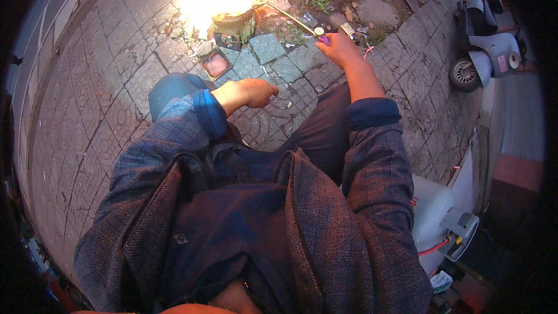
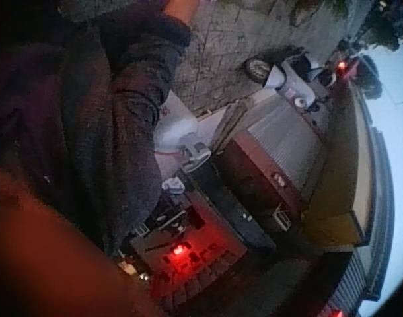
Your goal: The person connects a red hose to a large gas cylinder, then attaches a blowtorch nozzle. They ignite the torch and direct the flame into a small metal container on the ground, maintaining the flame for an extended period.
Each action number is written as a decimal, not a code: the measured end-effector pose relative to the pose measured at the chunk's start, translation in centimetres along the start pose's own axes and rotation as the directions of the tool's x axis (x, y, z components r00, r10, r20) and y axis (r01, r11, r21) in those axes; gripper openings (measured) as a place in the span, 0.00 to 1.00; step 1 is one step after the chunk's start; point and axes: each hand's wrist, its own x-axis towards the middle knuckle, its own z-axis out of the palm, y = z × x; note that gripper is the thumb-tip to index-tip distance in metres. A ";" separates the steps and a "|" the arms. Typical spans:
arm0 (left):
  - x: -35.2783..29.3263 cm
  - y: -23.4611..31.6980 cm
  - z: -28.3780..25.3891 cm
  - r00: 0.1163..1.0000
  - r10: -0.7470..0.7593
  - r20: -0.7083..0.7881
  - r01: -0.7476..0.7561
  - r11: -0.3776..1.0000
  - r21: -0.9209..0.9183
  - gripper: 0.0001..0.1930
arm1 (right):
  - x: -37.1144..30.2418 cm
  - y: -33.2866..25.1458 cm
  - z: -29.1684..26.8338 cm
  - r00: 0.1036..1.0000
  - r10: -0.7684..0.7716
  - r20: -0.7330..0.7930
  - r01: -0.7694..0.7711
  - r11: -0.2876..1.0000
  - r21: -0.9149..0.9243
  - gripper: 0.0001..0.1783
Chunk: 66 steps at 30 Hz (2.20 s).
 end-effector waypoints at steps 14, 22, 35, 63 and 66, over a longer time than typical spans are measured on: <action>-0.2 0.1 0.0 1.000 -0.011 -0.002 0.011 1.000 -0.002 0.27 | 0.0 -0.2 -0.2 1.000 0.016 0.007 -0.016 1.000 -0.005 0.25; -0.2 0.1 0.1 1.000 -0.009 -0.025 0.008 1.000 -0.019 0.26 | 0.8 1.1 0.7 0.998 0.035 -0.046 -0.033 0.999 0.028 0.26; 1.0 -0.1 0.9 0.997 -0.053 0.054 0.052 0.999 0.010 0.26 | 4.9 2.6 1.6 0.997 0.018 -0.069 -0.017 1.000 0.016 0.26; 1.8 -1.8 2.4 0.997 -0.036 0.070 0.038 0.999 -0.024 0.24 | 9.3 0.2 2.3 0.997 0.014 0.081 -0.016 0.999 0.028 0.25; 2.0 -1.8 2.4 0.995 -0.052 0.090 0.054 0.998 -0.015 0.24 | 9.2 -0.2 2.2 0.997 0.021 0.072 -0.023 1.000 0.021 0.25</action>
